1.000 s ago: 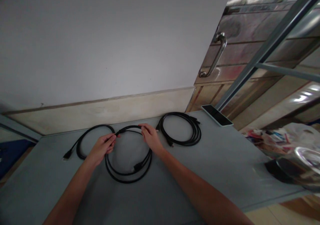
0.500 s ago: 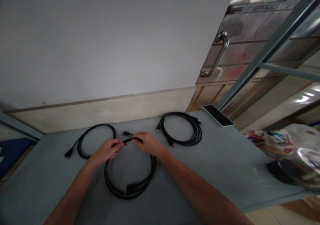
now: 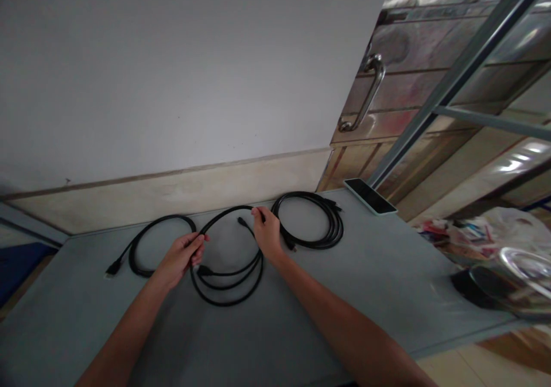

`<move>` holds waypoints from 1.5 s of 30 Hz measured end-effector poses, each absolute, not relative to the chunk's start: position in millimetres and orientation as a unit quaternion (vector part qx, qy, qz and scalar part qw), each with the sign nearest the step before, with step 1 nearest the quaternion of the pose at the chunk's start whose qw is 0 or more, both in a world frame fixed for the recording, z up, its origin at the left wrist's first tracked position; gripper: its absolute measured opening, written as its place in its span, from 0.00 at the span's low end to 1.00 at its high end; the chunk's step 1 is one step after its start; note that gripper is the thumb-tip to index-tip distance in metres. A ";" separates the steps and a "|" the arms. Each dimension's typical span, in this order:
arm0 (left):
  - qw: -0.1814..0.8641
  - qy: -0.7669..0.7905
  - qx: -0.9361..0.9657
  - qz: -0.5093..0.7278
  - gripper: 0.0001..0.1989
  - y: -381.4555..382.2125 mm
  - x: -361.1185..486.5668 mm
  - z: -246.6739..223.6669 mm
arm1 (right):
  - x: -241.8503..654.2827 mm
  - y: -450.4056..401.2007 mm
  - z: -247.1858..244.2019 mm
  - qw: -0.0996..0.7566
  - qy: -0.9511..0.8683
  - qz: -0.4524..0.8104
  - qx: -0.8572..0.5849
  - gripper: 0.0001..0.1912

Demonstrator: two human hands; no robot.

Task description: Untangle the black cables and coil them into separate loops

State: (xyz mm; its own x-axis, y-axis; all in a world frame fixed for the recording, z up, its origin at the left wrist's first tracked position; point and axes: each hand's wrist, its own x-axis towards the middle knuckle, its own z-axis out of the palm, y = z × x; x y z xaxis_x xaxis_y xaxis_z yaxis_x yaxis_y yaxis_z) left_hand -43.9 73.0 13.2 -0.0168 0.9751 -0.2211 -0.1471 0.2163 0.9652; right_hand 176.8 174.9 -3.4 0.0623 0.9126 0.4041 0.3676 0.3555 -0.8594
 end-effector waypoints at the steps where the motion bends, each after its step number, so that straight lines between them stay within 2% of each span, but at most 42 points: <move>1: 0.559 0.527 0.401 0.498 0.17 73.0 -42.7 13.5 | 177.6 175.5 -3.0 0.537 -0.619 0.255 -0.514 0.19; 4: 0.540 0.520 0.385 0.539 0.16 71.7 -36.6 15.9 | 178.7 175.4 -3.5 0.559 -0.587 0.260 -0.524 0.20; 10: 0.651 0.383 0.255 0.604 0.18 68.3 -23.5 23.3 | 183.0 181.3 -12.4 0.595 -0.508 0.326 -0.531 0.20; 16: 0.639 0.363 0.242 0.634 0.14 67.2 -17.2 25.2 | 175.4 179.4 -15.3 0.590 -0.477 0.435 -0.485 0.17; 21: 0.634 0.387 0.235 0.627 0.16 69.9 -28.4 22.9 | 169.2 172.7 -5.1 0.536 -0.508 0.514 -0.435 0.17; 27: 0.716 0.426 0.232 0.502 0.25 70.5 -43.5 18.1 | 172.0 166.8 3.5 0.440 -0.642 0.472 -0.414 0.20; 29: 0.718 0.430 0.231 0.496 0.27 70.2 -45.4 18.1 | 172.6 165.5 3.8 0.414 -0.673 0.460 -0.404 0.21; 33: 0.668 0.442 0.230 0.553 0.26 71.1 -44.6 20.7 | 172.5 164.9 4.8 0.418 -0.671 0.455 -0.410 0.23; 37: 0.565 0.454 0.228 0.650 0.17 73.8 -41.5 23.0 | 173.3 166.2 6.6 0.445 -0.690 0.385 -0.422 0.22; 40: 0.489 0.466 0.242 0.697 0.15 75.9 -41.2 21.6 | 175.2 167.1 6.6 0.424 -0.726 0.337 -0.424 0.19; 45: 0.460 0.532 0.309 0.641 0.16 75.5 -40.5 19.1 | 177.4 165.5 6.5 0.392 -0.755 0.334 -0.406 0.17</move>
